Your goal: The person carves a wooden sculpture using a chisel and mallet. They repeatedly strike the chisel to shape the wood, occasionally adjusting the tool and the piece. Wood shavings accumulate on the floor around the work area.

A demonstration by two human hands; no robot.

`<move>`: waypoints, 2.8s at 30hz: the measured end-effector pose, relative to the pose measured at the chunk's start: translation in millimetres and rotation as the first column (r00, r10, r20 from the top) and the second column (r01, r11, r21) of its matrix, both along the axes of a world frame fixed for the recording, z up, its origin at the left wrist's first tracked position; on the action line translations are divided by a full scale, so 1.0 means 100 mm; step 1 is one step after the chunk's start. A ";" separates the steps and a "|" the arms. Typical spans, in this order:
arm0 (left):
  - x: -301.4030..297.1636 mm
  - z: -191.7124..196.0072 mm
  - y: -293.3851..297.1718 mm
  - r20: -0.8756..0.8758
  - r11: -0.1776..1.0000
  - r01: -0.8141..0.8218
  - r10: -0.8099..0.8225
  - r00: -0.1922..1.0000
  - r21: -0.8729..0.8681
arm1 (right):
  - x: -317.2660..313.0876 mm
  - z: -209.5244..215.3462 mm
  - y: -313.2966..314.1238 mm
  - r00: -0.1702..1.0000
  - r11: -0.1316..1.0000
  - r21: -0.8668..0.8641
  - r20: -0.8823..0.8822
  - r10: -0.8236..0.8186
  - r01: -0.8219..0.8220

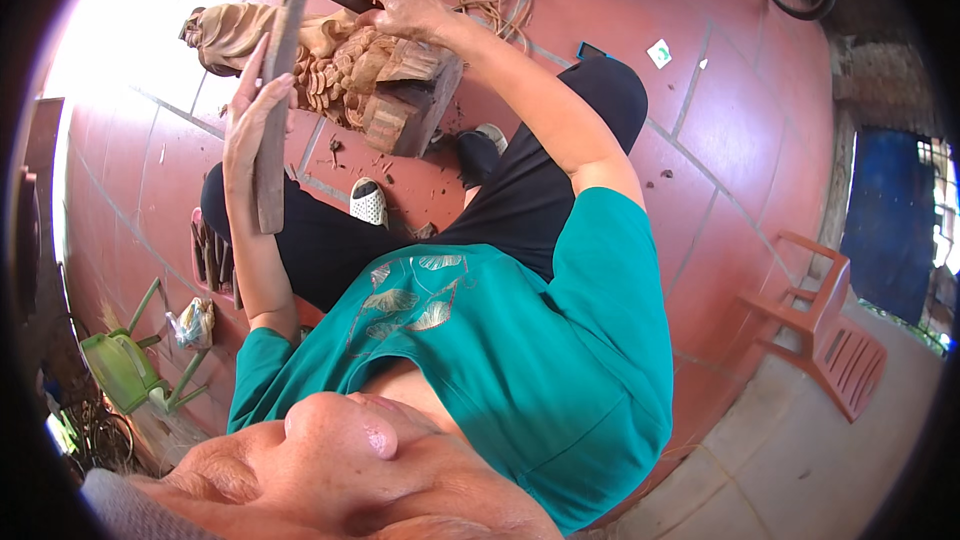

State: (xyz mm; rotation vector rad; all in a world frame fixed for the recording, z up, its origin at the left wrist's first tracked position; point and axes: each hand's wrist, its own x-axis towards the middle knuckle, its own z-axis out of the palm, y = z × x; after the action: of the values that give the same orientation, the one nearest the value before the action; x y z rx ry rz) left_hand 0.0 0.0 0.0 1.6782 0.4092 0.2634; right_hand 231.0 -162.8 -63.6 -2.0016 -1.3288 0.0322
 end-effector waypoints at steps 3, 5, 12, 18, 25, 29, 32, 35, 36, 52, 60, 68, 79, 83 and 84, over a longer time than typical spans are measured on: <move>0.01 0.10 -0.05 0.104 0.989 -0.109 0.119 0.987 -0.103 | 0.00 -0.01 0.00 1.000 1.000 0.019 -0.001 0.004 -0.004; 0.04 0.18 0.00 0.176 0.975 -0.202 0.217 0.960 -0.096 | -0.02 0.01 0.06 1.000 0.998 0.062 0.017 -0.001 0.000; 0.04 0.03 -0.13 -0.047 0.999 0.039 -0.039 0.998 -0.016 | 0.03 -0.08 -0.02 0.986 0.997 -0.068 0.161 0.037 -0.026; 0.01 0.10 0.01 0.095 0.974 -0.157 0.174 0.980 -0.166 | 0.02 0.01 -0.09 0.998 0.998 0.038 -0.052 0.046 -0.044; 0.01 0.13 -0.03 0.113 0.963 -0.222 0.240 0.964 -0.152 | -0.02 -0.05 0.00 0.999 0.997 0.067 0.038 0.031 -0.034; 0.00 0.19 -0.12 0.139 0.973 -0.185 0.204 0.969 -0.139 | -0.02 0.02 0.03 1.000 1.000 0.017 0.001 0.018 -0.018; 0.03 0.16 -0.12 0.199 0.963 -0.238 0.260 0.945 -0.128 | -0.07 0.10 0.02 1.000 0.999 0.040 -0.012 0.000 0.001; 0.04 0.14 -0.11 0.197 0.969 -0.209 0.231 0.953 -0.130 | -0.08 0.12 -0.01 1.000 0.997 0.072 0.002 -0.014 0.014; 0.04 0.12 -0.12 0.194 0.975 -0.190 0.210 0.958 -0.116 | -0.08 0.12 0.00 1.000 0.997 0.079 0.009 -0.013 0.013; 0.04 0.07 -0.08 0.052 0.996 -0.090 0.090 0.995 -0.003 | 0.00 -0.10 0.05 0.995 0.998 0.047 0.094 0.031 -0.036; 0.03 0.10 -0.08 0.120 0.983 -0.146 0.160 0.980 -0.115 | -0.03 0.02 -0.06 0.999 0.999 0.039 -0.029 0.023 -0.022; 0.03 -0.04 -0.10 -0.041 0.997 0.078 -0.078 0.996 -0.005 | 0.01 -0.07 -0.16 1.000 0.997 -0.082 0.029 0.001 0.001; 0.03 0.11 -0.05 0.113 0.971 -0.178 0.198 0.974 -0.161 | -0.09 0.12 -0.26 0.989 0.995 0.081 -0.144 -0.046 0.058; 0.04 0.09 -0.12 0.093 0.983 -0.130 0.143 0.985 -0.131 | -0.16 0.25 -0.24 0.978 0.995 0.079 -0.205 -0.038 0.055; 0.05 0.10 -0.15 0.089 0.985 -0.116 0.127 0.988 -0.126 | -0.16 0.26 -0.23 0.979 0.995 0.083 -0.200 -0.035 0.053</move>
State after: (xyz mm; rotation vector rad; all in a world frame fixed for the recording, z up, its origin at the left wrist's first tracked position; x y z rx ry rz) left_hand 4.7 -14.7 9.7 1.5181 0.4469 0.4013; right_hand 214.9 -186.0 -38.0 -1.8993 -1.1397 0.1470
